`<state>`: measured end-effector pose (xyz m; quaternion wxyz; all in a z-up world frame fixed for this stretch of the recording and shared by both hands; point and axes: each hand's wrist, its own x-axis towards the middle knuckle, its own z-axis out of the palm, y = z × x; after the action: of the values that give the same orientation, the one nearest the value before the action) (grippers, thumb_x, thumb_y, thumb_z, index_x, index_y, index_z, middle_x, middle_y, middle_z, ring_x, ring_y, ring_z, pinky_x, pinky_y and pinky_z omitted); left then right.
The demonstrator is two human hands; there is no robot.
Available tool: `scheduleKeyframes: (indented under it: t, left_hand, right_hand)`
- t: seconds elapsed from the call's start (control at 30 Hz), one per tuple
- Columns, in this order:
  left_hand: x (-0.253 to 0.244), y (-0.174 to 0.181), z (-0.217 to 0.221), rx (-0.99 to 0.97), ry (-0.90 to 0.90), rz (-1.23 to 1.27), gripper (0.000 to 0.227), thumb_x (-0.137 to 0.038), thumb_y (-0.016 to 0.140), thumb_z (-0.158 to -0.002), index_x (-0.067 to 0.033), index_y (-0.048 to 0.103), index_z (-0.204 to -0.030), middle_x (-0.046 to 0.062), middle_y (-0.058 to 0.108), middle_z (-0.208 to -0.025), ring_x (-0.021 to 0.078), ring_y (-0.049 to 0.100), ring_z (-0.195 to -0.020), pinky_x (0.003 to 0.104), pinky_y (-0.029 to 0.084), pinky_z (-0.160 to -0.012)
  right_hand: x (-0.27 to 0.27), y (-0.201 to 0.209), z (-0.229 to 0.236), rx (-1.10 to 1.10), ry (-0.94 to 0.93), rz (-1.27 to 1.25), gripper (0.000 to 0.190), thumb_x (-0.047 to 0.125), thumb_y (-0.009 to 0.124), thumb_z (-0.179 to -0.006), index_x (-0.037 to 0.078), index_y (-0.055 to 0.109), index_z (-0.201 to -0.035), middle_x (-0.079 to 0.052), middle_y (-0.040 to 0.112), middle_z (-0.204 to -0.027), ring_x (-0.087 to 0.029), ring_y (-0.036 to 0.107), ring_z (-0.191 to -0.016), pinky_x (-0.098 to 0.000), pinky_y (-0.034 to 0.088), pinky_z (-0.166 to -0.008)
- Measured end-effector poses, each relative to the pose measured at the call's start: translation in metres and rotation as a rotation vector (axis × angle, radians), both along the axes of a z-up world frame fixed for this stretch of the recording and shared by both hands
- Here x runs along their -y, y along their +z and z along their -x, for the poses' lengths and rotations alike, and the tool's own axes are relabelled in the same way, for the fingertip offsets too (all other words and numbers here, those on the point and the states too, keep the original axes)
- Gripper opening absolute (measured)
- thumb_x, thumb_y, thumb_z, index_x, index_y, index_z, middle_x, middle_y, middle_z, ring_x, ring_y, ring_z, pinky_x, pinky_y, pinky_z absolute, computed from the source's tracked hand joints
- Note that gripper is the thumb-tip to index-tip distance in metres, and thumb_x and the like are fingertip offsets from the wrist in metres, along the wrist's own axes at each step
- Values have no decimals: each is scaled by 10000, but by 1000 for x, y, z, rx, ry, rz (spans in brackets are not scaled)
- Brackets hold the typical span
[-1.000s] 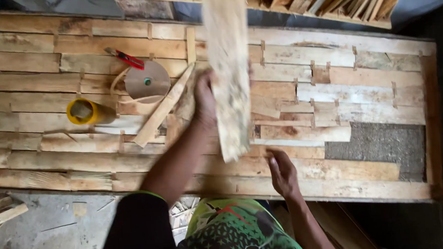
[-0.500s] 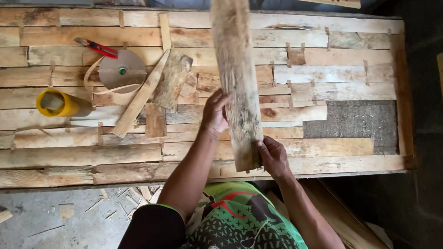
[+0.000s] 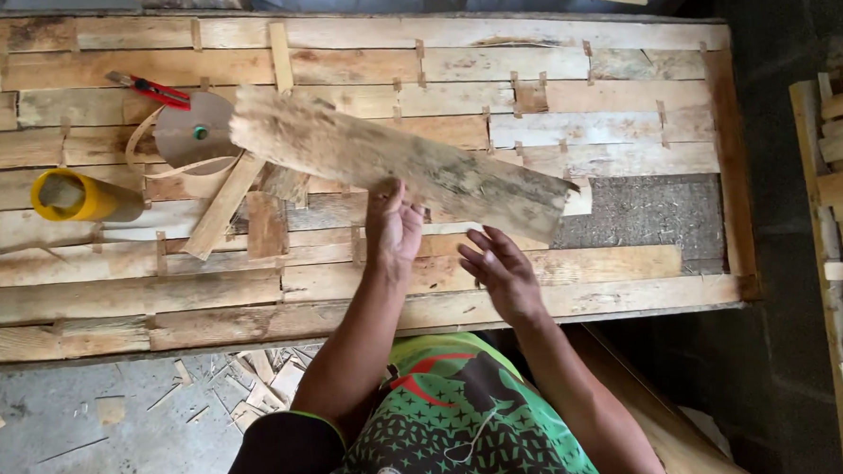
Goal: Fitting and arranging thin wood planks onto a larger surface to create a textured wooden panel.
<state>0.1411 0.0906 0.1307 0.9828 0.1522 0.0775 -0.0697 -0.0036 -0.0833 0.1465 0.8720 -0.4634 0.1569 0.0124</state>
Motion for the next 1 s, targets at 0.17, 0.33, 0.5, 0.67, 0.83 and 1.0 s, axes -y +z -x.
scheduleKeyframes:
  t: [0.17, 0.33, 0.5, 0.67, 0.83, 1.0]
  left_hand:
    - [14, -27, 34, -29, -77, -48, 40, -90, 768, -954, -110, 734, -961, 40, 743, -892, 185, 710, -796, 358, 588, -676]
    - [-13, 12, 78, -66, -413, -436, 415, -239, 751, -896, -38, 548, -1198, 104, 756, -1152, 210, 748, -1093, 394, 586, -987]
    - [-61, -9, 115, -257, -191, -413, 471, -201, 724, -895, -57, 519, -1294, 109, 706, -1052, 220, 719, -966, 428, 615, -934]
    - [-113, -163, 138, -484, 59, -408, 234, -111, 749, -898, -101, 619, -1092, 8, 673, -937, 168, 654, -845, 390, 590, -791]
    - [-125, -213, 128, -435, -18, -422, 123, -118, 766, -946, -73, 656, -978, 31, 660, -875, 189, 646, -823, 375, 580, -757]
    - [-119, -164, 99, -462, -31, -412, 140, -131, 756, -902, -96, 655, -992, 35, 686, -933, 186, 660, -860, 366, 602, -813]
  right_hand:
    - [-1, -1, -17, 25, -96, -122, 334, 201, 546, -1063, -39, 587, -1290, -205, 653, -1338, -350, 649, -1254, -492, 524, -1095]
    - [59, -17, -22, 26, -287, -85, 213, 236, 582, -1098, 47, 589, -999, -180, 691, -988, -312, 723, -934, -492, 618, -947]
    - [103, -65, -16, -122, -313, 17, 183, 237, 594, -1093, 67, 588, -1027, -120, 662, -968, -263, 691, -870, -460, 638, -866]
    - [95, -103, -12, -300, -198, 34, 192, 259, 587, -1052, 71, 610, -1080, -90, 679, -979, -237, 703, -849, -418, 639, -814]
    - [66, -69, -18, -552, 199, 539, 579, 479, 451, -1089, -26, 695, -946, -136, 693, -760, -215, 670, -604, -354, 585, -566]
    - [33, -37, -33, -554, 445, 728, 502, 424, 531, -1051, -43, 677, -939, -146, 713, -744, -215, 709, -630, -346, 601, -580]
